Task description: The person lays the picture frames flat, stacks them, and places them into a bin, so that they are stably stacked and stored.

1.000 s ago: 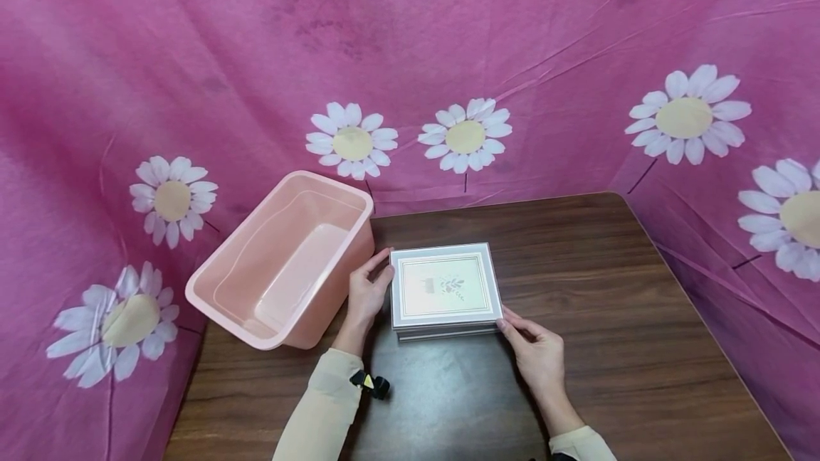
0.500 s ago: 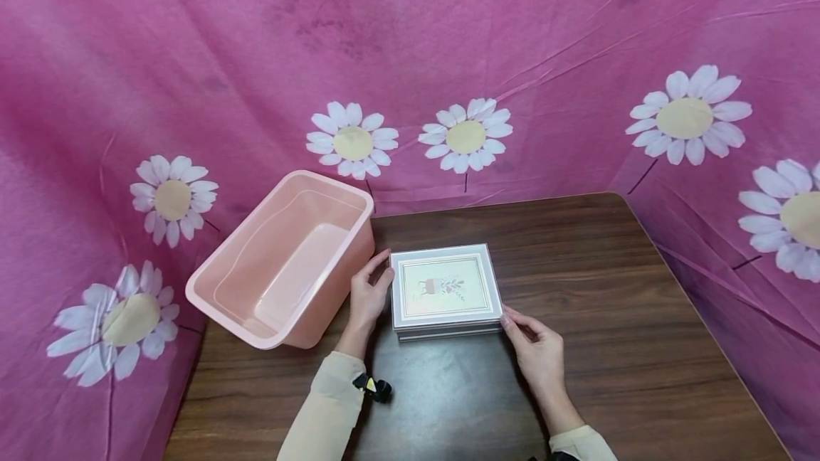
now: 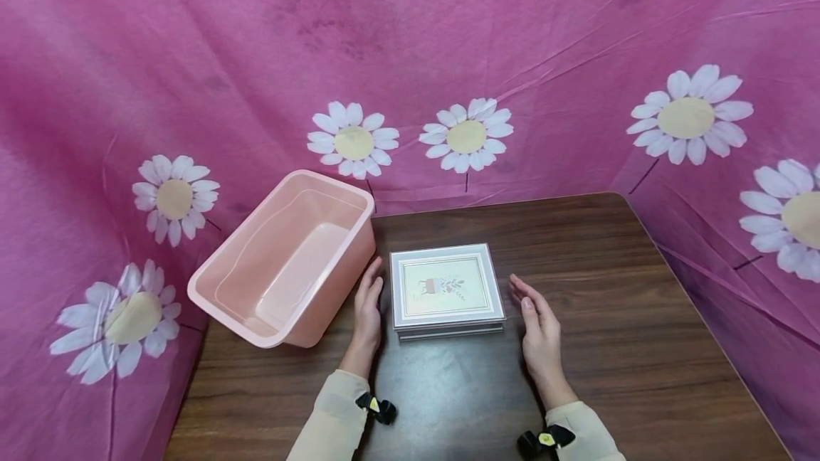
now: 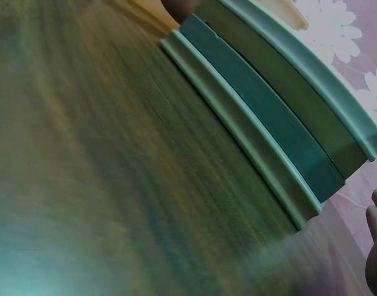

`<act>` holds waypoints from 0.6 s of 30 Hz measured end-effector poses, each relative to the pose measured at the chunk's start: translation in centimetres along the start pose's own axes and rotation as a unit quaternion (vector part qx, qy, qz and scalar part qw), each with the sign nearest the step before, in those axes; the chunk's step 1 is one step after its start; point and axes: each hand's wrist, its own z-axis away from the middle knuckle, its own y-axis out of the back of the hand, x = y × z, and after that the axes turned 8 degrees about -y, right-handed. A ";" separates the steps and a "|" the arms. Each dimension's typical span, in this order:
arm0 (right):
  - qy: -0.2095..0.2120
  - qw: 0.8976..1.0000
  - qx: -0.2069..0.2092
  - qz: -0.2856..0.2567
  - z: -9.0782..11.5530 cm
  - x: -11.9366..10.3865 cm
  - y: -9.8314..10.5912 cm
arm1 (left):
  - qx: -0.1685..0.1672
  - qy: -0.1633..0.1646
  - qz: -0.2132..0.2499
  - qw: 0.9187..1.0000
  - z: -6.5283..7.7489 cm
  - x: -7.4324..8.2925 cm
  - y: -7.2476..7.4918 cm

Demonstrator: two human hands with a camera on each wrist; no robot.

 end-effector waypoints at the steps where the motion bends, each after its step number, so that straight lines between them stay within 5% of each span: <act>1: -0.006 1.000 -0.015 -0.012 -0.3 0.3 0.1 | -0.001 0.000 0.008 1.000 0.2 0.0 0.0; 11: -0.051 0.989 -0.135 -0.031 -3.1 8.9 2.6 | -0.021 0.026 0.041 0.999 1.6 -1.5 -1.1; 18: -0.146 0.979 -0.141 -0.015 -3.4 6.7 0.7 | -0.039 0.057 0.078 0.995 2.1 -1.8 -1.8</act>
